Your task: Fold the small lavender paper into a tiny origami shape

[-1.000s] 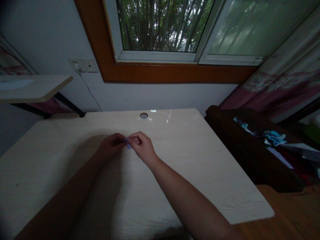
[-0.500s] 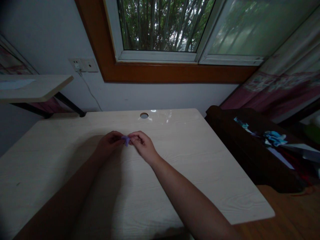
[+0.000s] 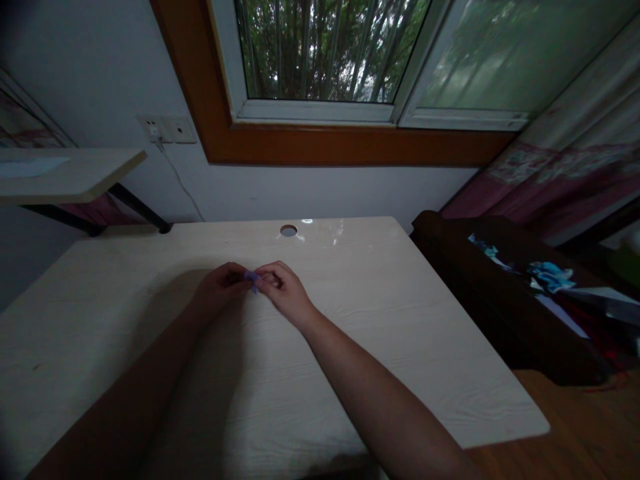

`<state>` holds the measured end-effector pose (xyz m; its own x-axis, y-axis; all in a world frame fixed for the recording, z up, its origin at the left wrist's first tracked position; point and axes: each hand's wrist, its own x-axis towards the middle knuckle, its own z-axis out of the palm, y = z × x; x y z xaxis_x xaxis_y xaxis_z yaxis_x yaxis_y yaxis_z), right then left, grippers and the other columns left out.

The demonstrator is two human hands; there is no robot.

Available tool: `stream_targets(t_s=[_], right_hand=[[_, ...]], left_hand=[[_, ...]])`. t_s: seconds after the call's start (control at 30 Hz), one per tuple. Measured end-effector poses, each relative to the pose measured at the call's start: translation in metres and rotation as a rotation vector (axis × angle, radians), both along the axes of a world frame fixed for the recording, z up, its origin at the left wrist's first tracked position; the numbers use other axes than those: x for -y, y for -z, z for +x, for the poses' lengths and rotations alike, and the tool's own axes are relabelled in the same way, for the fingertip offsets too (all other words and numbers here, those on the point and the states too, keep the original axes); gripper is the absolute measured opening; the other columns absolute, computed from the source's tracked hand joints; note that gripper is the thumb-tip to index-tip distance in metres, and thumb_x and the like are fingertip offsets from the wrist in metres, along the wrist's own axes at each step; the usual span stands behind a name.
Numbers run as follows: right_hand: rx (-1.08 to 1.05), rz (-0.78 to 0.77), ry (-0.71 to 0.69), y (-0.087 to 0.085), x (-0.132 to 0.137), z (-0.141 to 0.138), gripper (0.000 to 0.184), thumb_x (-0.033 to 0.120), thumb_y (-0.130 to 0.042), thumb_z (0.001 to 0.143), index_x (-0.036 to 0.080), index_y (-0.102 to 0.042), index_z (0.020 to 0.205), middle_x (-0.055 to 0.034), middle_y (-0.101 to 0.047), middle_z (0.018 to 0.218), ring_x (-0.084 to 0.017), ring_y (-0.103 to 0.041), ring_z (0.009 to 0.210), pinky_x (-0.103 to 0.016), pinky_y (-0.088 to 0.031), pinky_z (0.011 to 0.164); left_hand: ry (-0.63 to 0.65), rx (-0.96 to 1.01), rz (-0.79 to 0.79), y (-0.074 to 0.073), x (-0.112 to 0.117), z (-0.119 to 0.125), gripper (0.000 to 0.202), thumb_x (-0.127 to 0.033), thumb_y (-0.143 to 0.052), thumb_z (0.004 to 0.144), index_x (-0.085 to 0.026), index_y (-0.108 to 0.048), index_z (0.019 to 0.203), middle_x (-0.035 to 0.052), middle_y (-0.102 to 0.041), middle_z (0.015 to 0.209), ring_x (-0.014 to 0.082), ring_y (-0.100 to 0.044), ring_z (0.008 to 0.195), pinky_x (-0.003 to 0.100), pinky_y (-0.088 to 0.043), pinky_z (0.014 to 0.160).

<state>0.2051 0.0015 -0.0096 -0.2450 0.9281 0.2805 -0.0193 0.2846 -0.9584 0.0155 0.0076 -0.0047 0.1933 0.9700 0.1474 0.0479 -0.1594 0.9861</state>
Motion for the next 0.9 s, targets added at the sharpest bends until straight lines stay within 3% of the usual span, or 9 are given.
stream_targets(t_s=[0.43,0.7,0.9], right_hand=[[-0.066,-0.138,-0.03,-0.0011,-0.0006,-0.0024,0.025,0.032,-0.075,0.074,0.02,-0.064,0.092,0.0023,-0.061,0.07,-0.011,-0.054,0.061,-0.024,-0.042,0.057],[-0.194,-0.178,-0.041,-0.0006,-0.0016,-0.0037,0.029,0.028,-0.077,0.071,0.021,-0.063,0.095,0.001,-0.065,0.078,-0.012,-0.06,0.067,-0.025,-0.046,0.064],[-0.209,-0.197,-0.069,-0.0002,-0.0033,-0.0019,0.026,0.024,-0.076,0.07,0.02,-0.064,0.093,0.001,-0.066,0.077,-0.013,-0.061,0.07,-0.026,-0.047,0.067]], left_hand=[[0.04,-0.061,0.087,-0.0003,0.0012,0.001,0.026,-0.033,-0.078,0.071,-0.018,-0.064,0.086,0.0023,-0.067,0.081,0.0153,-0.063,0.077,0.027,-0.051,0.073],[0.068,-0.053,0.087,0.0009,0.0,0.0009,0.025,-0.032,-0.076,0.074,-0.018,-0.063,0.089,0.003,-0.068,0.084,0.0155,-0.065,0.079,0.029,-0.053,0.075],[0.013,0.038,0.107,0.0051,-0.0031,0.0029,0.039,-0.034,-0.08,0.069,-0.018,-0.062,0.1,0.0032,-0.069,0.087,0.0156,-0.067,0.08,0.029,-0.056,0.075]])
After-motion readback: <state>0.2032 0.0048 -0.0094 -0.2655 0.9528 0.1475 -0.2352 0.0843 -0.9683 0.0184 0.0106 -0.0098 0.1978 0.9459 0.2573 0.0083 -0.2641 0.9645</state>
